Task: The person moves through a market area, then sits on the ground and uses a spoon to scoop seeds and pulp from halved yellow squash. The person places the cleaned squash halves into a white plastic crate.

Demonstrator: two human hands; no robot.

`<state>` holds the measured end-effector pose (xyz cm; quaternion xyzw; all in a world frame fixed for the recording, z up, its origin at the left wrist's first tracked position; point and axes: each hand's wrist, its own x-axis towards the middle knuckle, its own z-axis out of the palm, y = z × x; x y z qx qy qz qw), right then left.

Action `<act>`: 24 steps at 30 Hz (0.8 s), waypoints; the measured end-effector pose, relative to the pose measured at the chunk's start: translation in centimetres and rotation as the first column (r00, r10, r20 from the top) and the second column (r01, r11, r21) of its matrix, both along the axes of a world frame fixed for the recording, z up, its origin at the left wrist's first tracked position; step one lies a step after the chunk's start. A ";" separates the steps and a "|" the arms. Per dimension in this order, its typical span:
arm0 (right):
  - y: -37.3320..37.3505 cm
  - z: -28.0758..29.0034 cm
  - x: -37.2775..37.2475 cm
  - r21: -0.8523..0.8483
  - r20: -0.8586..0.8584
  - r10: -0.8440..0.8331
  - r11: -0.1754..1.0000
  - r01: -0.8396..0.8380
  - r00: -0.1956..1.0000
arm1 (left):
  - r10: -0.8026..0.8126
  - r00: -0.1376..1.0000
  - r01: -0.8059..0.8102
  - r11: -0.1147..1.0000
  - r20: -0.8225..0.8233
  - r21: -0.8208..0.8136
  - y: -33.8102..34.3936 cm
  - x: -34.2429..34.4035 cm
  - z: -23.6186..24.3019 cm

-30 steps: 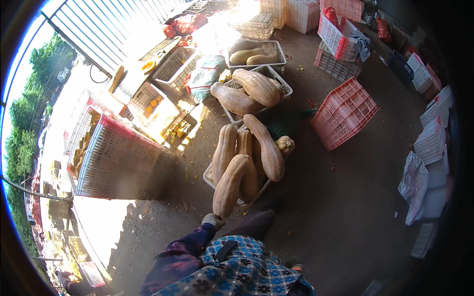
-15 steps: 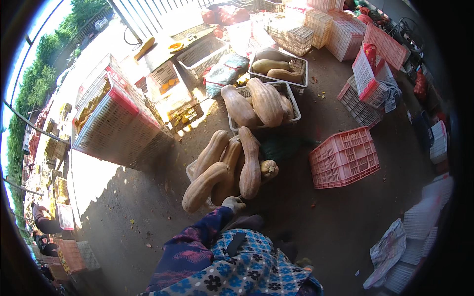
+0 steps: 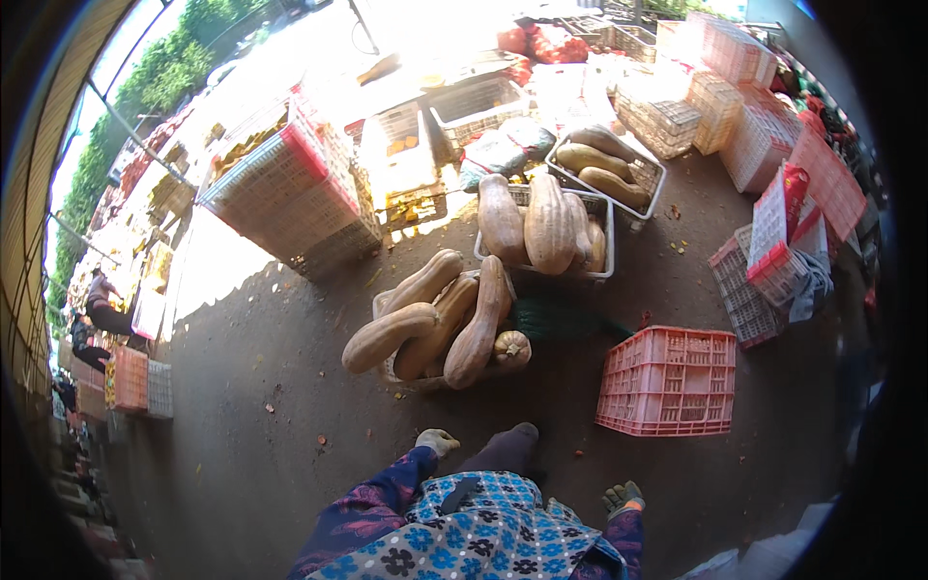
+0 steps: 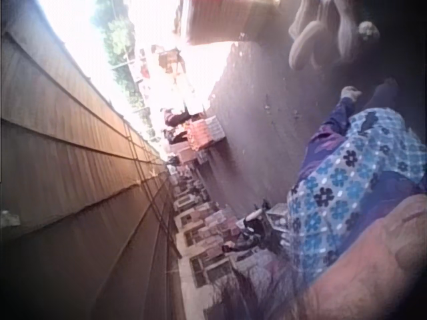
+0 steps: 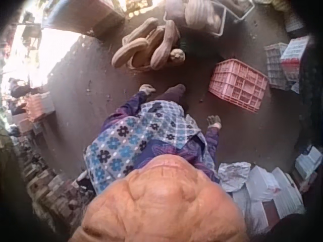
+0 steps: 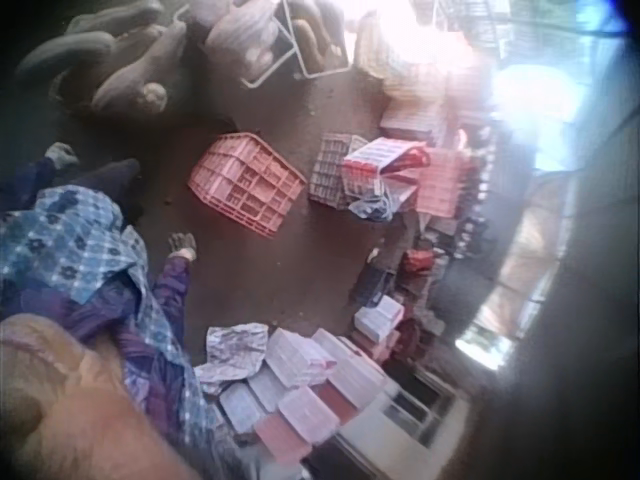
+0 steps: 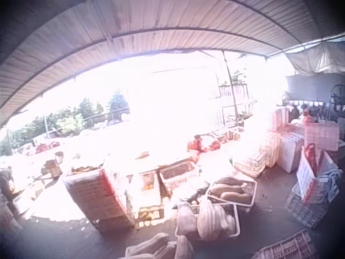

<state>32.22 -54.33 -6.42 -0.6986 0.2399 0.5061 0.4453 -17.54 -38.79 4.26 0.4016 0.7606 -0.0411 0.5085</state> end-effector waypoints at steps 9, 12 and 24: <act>16.2 -1.9 7.6 0.038 -0.028 0.401 0.916 -0.400 0.916 | 0.132 0.990 -0.140 0.969 0.050 0.202 6.1 11.8 0.3; 20.5 -1.9 6.9 0.026 -0.053 0.511 0.859 -0.511 0.858 | 0.280 0.935 -0.309 0.944 0.218 0.114 7.2 17.2 1.4; 24.9 -2.3 14.0 0.112 -0.114 0.794 0.608 -0.786 0.598 | 0.420 0.901 -0.432 0.889 0.105 0.151 -4.9 32.1 0.9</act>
